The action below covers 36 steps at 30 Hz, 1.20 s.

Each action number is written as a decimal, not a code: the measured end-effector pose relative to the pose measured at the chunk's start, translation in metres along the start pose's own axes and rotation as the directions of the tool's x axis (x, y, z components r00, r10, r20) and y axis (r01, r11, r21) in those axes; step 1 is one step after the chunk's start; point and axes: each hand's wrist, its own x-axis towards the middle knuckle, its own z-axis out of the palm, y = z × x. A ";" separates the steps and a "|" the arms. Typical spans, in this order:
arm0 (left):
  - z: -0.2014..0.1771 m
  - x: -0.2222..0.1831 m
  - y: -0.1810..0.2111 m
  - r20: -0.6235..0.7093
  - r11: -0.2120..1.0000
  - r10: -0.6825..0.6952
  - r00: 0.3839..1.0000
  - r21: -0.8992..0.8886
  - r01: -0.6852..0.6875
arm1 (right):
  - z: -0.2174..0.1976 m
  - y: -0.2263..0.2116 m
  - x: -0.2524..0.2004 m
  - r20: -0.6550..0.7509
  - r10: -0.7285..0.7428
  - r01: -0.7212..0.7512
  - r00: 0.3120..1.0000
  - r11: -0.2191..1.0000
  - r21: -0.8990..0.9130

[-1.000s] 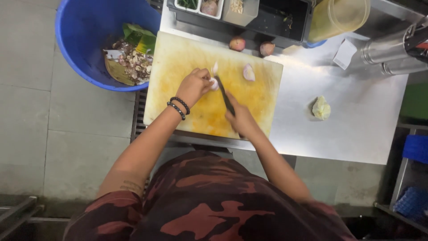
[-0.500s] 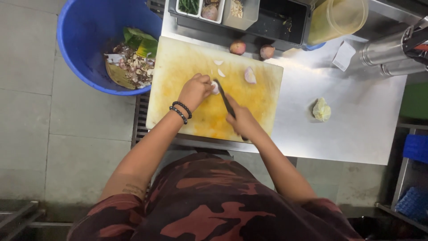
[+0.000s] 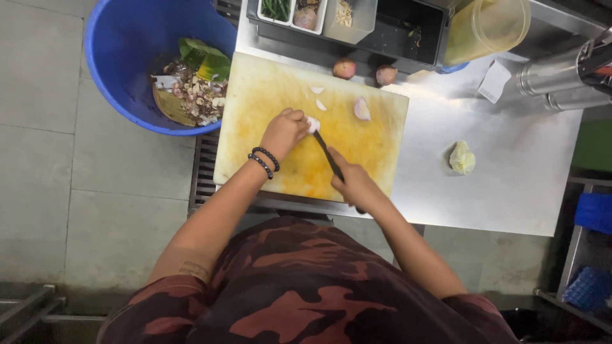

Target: Slicing an onion and a green chili on a cutting board in a kitchen.

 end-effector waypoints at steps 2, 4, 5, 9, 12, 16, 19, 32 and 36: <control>0.004 -0.003 -0.002 0.004 1.000 -0.002 1.000 0.023 0.002 | -0.008 -0.014 0.013 -0.013 -0.005 0.005 1.000 1.000 0.020; 0.006 0.000 -0.003 0.004 0.999 0.011 1.000 0.053 -0.011 | -0.014 -0.021 0.020 -0.041 -0.018 0.020 0.999 0.999 0.040; 0.004 0.000 -0.002 0.002 1.000 -0.003 1.000 0.030 0.003 | -0.013 -0.023 0.020 -0.038 -0.005 0.006 0.999 0.999 0.033; 0.005 -0.001 -0.003 -0.004 0.998 -0.048 0.999 0.036 0.048 | -0.005 -0.025 -0.014 0.030 0.050 -0.049 0.998 0.999 -0.015; 0.001 -0.001 0.001 -0.038 1.000 -0.007 0.999 0.011 0.008 | -0.007 -0.020 0.002 0.028 0.023 -0.023 0.999 1.000 -0.013; -0.001 0.001 0.003 0.014 1.000 -0.029 0.999 -0.001 0.029 | -0.016 -0.031 0.018 -0.031 -0.005 0.006 1.000 1.000 0.017; -0.004 0.001 0.005 0.026 0.998 -0.061 0.998 -0.007 0.061 | -0.003 -0.019 0.001 -0.030 -0.033 0.033 0.999 0.999 -0.005; 0.003 -0.004 -0.003 -0.001 0.997 -0.058 0.998 -0.056 0.058 | -0.003 -0.024 -0.006 0.023 0.037 -0.036 0.999 0.998 -0.051; -0.005 -0.001 0.001 -0.015 0.995 -0.060 0.998 -0.075 0.059 | -0.012 -0.033 0.018 0.008 0.013 -0.013 1.000 0.999 -0.036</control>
